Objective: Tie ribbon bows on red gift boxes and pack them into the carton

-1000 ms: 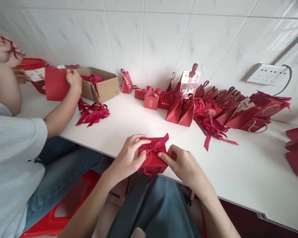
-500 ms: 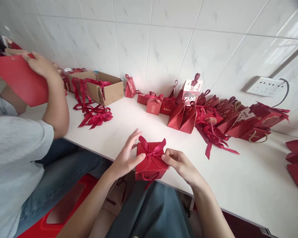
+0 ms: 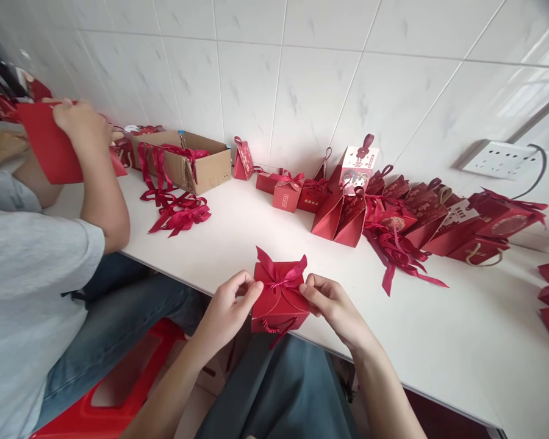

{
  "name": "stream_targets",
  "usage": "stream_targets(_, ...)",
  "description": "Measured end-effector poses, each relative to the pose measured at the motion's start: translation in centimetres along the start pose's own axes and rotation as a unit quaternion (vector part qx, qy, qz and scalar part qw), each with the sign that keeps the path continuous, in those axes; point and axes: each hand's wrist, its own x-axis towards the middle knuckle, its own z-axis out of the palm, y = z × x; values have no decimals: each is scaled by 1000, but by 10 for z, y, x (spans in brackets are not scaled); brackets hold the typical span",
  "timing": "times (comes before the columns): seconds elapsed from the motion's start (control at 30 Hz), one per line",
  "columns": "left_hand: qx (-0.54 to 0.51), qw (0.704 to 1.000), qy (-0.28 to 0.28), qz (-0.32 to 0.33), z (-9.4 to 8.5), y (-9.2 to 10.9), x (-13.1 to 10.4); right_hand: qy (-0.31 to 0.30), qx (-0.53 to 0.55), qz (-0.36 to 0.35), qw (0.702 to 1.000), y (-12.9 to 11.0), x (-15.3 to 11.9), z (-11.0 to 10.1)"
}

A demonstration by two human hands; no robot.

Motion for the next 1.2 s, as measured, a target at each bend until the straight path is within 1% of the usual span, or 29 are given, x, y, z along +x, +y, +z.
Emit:
stream_targets(0.13, -30, 999, -22, 13, -1, -4, 2, 1, 76, 0, 997, 7, 3, -1)
stream_targets(0.23, -40, 999, -25, 17, 0, -6, 3, -2, 119, 1, 993, 10, 5, -2)
stream_targets(0.6, -33, 999, -25, 33, 2, -8, 8, -15, 202, 17, 979, 14, 10, -6)
stream_targets(0.8, -26, 999, -17, 41, 3, -11, 10, -21, 244, 48, 968, 19, 12, -8)
stream_targets(0.97, -43, 999, -11, 23, 3, -10, 12, -3, 220, 43, 975, 18, 12, -6)
stream_targets(1.1, -50, 998, -31, 7, 2, -4, 12, 11, 151, 21, 988, 14, 7, -6)
stream_targets(1.2, -29, 999, -23, 18, 2, 1, 10, 28, 95, 15, 995, 10, 2, -6)
